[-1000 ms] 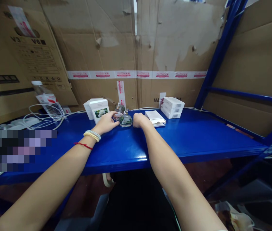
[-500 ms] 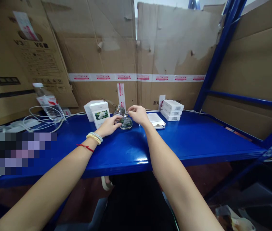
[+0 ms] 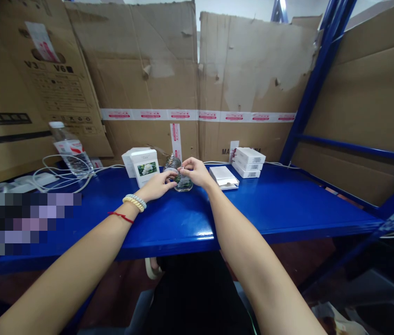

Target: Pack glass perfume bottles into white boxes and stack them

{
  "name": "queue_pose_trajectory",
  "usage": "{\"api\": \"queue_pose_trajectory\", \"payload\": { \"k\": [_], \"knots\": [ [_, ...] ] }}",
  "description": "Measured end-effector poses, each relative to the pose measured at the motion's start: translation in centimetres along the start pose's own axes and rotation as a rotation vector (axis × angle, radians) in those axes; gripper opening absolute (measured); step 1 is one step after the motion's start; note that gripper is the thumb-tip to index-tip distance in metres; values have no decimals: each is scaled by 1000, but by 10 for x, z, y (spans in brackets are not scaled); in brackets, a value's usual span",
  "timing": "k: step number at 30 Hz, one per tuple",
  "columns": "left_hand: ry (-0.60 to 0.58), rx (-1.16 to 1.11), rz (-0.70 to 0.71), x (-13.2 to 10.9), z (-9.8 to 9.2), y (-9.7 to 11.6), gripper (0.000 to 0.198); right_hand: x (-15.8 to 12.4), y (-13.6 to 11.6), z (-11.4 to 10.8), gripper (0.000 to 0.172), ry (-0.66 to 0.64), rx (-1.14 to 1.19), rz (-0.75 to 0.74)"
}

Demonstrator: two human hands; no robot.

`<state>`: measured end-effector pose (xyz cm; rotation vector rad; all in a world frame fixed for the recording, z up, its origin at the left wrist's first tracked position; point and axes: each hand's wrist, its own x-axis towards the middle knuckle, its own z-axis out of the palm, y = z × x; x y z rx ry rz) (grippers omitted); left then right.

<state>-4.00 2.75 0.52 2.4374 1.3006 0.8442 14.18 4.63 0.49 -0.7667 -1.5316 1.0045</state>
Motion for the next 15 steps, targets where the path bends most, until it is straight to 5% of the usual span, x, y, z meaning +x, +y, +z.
{"api": "queue_pose_trajectory", "payload": {
  "k": [15],
  "knots": [
    [-20, 29, -6, -2, -4, 2, 35, -3, -9, 0, 24, 5, -98, -28]
  ]
}}
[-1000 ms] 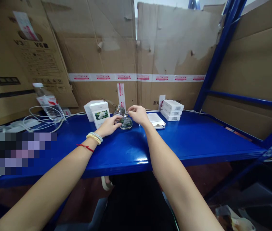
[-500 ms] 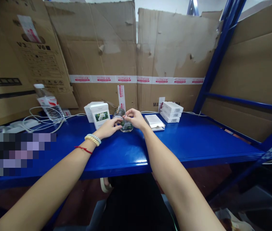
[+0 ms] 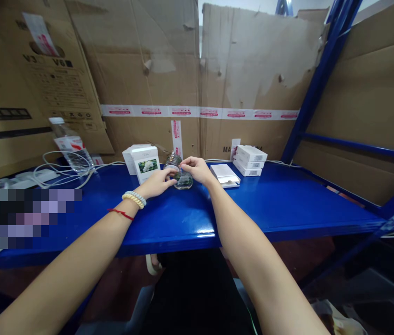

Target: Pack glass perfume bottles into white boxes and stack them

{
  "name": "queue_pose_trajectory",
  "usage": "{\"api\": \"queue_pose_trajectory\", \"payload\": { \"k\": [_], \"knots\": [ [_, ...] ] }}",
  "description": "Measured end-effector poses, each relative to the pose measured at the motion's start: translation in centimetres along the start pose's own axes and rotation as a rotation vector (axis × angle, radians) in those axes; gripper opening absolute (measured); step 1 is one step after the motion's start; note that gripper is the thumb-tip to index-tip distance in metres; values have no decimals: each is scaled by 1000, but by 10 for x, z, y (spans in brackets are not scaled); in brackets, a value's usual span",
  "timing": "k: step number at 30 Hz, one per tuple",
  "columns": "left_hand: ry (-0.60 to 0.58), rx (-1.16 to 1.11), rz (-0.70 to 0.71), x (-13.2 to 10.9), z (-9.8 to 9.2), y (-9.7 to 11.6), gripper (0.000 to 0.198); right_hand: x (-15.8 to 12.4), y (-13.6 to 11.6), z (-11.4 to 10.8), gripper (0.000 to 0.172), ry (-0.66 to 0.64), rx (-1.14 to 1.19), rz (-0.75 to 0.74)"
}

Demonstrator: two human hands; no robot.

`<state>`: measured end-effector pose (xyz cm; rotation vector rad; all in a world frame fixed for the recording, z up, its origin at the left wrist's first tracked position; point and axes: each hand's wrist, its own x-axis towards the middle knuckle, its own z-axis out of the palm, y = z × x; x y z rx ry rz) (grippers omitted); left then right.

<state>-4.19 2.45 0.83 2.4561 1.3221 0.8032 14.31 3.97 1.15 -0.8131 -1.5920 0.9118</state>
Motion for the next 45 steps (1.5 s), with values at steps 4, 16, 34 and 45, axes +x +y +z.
{"api": "queue_pose_trajectory", "payload": {
  "k": [4, 16, 34, 45],
  "knots": [
    [2, 17, 12, 0, 1, -2, 35, 0, -2, 0, 22, -16, -1, 15],
    [-4, 16, 22, 0, 0, -4, 35, 0, -2, 2, 22, 10, -1, 46],
    [-16, -3, 2, 0, 0, -2, 35, 1, 1, 5, 23, 30, -20, -2],
    [-4, -15, 26, 0, 0, -2, 33, 0, -3, 1, 19, 29, -101, 18]
  ]
}}
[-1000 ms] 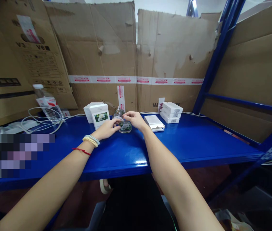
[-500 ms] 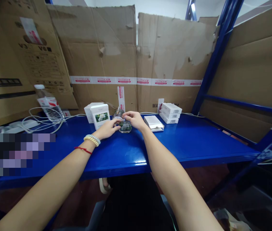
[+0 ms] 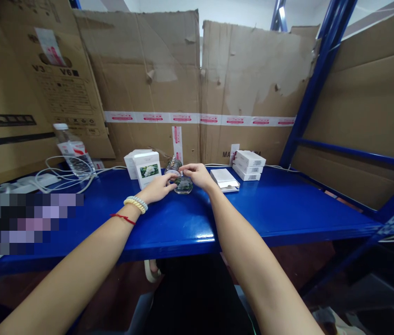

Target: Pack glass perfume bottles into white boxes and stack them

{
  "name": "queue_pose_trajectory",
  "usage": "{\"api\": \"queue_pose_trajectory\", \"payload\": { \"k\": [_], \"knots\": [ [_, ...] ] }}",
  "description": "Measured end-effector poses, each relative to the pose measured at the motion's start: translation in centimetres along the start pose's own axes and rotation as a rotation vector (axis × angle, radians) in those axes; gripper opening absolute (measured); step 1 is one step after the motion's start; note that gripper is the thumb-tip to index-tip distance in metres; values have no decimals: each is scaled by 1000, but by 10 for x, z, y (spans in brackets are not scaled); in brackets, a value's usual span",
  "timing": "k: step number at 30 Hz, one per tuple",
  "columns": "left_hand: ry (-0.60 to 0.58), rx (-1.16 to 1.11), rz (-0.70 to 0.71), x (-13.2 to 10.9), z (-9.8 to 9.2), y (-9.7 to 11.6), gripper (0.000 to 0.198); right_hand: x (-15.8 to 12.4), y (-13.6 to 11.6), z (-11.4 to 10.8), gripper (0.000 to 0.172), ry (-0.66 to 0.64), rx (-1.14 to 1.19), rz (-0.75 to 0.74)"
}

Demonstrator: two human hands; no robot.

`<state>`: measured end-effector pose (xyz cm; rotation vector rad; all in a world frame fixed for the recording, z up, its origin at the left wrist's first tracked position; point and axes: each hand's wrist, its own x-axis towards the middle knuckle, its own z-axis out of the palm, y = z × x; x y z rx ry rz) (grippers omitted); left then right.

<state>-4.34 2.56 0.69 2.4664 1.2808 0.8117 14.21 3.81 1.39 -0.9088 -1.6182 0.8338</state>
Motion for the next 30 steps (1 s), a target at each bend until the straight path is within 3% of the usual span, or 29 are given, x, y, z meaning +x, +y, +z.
{"api": "queue_pose_trajectory", "payload": {
  "k": [5, 11, 17, 22, 30],
  "knots": [
    [13, -11, -7, 0, 3, 0, 33, -3, -3, 0, 18, 8, -143, -83],
    [9, -5, 3, 0, 6, -1, 38, -11, -3, 9, 9, 145, -303, -127],
    [-28, 35, 83, 2, 9, -1, 28, -31, -13, 32, 14, 298, -735, -127],
    [5, 33, 80, 4, 12, -3, 34, -45, -23, 48, 35, 231, -1001, 24],
    [-17, 77, 74, 4, 10, 0, 34, -48, -26, 50, 36, 197, -988, 70]
  ]
}}
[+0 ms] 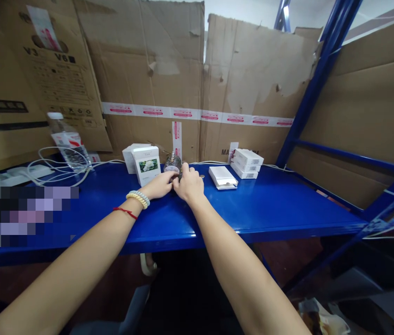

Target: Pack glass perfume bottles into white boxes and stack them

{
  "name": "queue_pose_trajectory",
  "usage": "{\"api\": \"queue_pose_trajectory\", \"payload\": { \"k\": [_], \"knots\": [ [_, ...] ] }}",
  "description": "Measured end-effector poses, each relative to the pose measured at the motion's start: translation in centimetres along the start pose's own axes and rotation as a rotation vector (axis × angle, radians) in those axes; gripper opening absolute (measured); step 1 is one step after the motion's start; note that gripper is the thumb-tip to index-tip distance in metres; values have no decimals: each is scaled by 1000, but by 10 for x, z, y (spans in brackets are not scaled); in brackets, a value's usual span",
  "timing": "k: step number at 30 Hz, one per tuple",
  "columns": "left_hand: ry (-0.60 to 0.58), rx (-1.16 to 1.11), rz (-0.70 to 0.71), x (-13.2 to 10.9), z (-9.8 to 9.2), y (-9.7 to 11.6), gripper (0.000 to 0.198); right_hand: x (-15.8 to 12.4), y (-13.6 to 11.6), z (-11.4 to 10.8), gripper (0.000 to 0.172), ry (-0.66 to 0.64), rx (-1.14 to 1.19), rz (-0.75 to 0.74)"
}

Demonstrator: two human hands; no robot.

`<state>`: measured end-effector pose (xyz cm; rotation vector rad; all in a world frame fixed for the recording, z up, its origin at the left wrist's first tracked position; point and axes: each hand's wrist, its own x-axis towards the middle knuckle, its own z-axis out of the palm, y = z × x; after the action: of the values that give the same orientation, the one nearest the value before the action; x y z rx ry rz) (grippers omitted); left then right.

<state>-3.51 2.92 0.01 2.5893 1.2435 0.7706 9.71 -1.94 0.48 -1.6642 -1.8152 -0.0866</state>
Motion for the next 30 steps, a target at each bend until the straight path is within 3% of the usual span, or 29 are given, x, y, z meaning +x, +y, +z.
{"api": "queue_pose_trajectory", "payload": {
  "k": [10, 17, 24, 30],
  "knots": [
    [-12, 11, 6, -1, -1, 1, 37, -3, 4, 5, 33, 2, 157, 53],
    [-10, 9, 11, 0, -1, -3, 38, 0, 18, 12, 61, 83, 300, -12],
    [-41, -7, 30, -2, -3, -2, 32, 10, 27, 15, 22, 225, 323, -13],
    [-55, -35, 3, -2, -5, -2, 41, 17, 29, 13, 15, 156, 485, -15]
  ]
}}
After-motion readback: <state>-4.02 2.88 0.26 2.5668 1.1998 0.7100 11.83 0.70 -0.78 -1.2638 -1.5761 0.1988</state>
